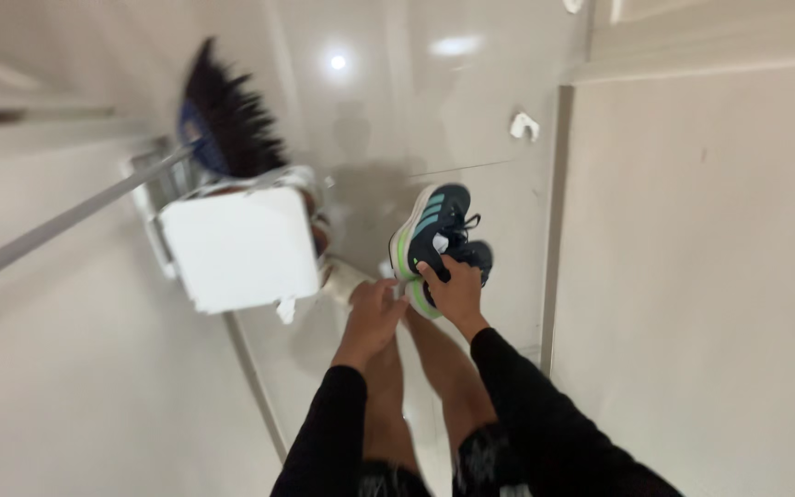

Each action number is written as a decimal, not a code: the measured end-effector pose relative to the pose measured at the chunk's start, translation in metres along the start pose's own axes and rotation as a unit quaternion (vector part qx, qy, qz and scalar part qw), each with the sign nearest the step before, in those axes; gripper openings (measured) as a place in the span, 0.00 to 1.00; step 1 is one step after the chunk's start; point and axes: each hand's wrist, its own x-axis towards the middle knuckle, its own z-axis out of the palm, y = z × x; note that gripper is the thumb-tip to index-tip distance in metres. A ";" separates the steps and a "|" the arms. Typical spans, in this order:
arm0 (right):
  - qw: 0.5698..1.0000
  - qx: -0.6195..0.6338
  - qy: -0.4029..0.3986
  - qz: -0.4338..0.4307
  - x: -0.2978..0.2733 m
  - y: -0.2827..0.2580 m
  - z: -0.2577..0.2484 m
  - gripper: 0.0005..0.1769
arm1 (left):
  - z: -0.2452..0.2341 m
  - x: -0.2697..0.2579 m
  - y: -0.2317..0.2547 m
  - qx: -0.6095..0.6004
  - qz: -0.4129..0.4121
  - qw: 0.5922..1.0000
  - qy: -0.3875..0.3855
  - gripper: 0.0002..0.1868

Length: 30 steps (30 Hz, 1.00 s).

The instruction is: The person disassembles a white plastic stool by removing its legs and frame components. They place the parts on the floor and a nearby brown stool, handling the pieces one at a time without using tools.

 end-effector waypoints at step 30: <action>0.861 -0.183 -0.201 -0.430 0.059 -0.013 0.165 0.39 | -0.038 0.054 -0.092 0.297 -0.117 0.934 0.159 0.31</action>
